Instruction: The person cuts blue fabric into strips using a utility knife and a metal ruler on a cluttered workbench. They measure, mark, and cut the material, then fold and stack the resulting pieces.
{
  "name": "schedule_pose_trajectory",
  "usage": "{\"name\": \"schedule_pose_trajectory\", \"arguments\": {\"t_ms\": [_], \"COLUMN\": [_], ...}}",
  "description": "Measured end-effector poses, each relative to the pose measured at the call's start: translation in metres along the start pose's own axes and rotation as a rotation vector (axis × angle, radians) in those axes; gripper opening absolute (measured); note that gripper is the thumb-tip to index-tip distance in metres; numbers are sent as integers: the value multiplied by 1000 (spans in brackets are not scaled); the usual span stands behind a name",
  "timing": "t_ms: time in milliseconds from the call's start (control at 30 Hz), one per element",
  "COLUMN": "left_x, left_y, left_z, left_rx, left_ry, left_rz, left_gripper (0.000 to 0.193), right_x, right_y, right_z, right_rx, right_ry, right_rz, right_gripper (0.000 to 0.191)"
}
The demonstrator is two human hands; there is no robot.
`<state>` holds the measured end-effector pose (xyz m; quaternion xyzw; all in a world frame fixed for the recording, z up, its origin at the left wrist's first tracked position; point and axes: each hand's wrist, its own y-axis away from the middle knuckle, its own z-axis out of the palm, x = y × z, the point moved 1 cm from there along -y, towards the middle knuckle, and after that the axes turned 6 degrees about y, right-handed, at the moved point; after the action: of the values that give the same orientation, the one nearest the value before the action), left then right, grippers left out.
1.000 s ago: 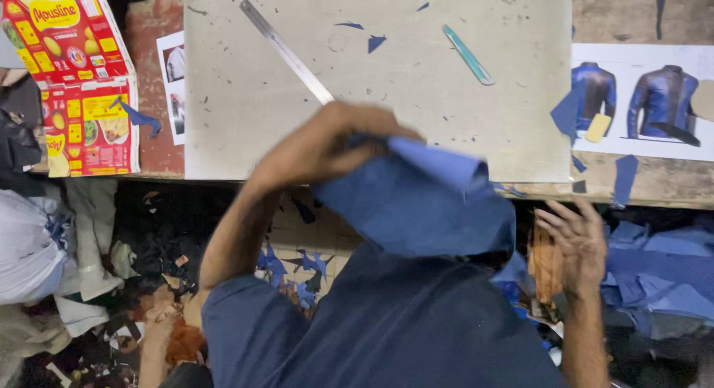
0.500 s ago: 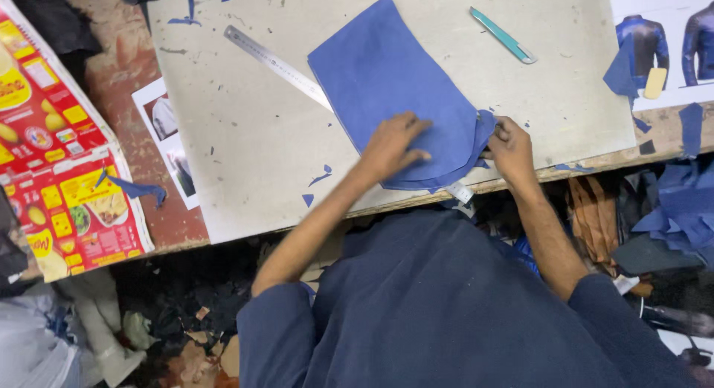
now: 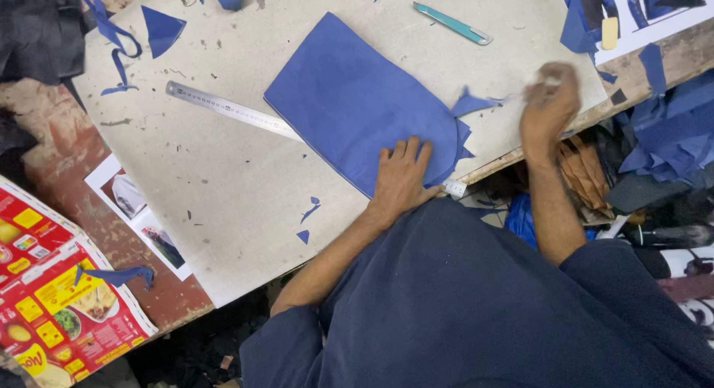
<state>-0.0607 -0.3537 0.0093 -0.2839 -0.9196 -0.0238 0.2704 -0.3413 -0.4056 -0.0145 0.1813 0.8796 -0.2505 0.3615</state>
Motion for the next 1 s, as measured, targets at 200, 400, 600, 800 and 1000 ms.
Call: {"name": "schedule_pose_trajectory", "arguments": {"t_ms": [200, 400, 600, 800, 1000], "left_x": [2, -5, -25, -42, -48], "left_y": [1, -5, -7, -17, -20], "left_z": [-1, 11, 10, 1, -5], "left_rx": [32, -39, 83, 82, 31], "left_ry": [-19, 9, 155, 472, 572], "left_rz": [58, 116, 123, -83, -191], "left_gripper": [71, 40, 26, 17, 22], "right_x": [-47, -52, 26, 29, -38], "right_y": [12, 21, -51, -137, 19], "right_z": [-30, 22, 34, -54, -11], "right_rx": [-277, -481, -242, -79, -968], "right_ry": [189, 402, 575, 553, 283], "right_rz": [-364, -710, -1093, -160, 179], "right_gripper": [41, 22, 9, 14, 38]}}
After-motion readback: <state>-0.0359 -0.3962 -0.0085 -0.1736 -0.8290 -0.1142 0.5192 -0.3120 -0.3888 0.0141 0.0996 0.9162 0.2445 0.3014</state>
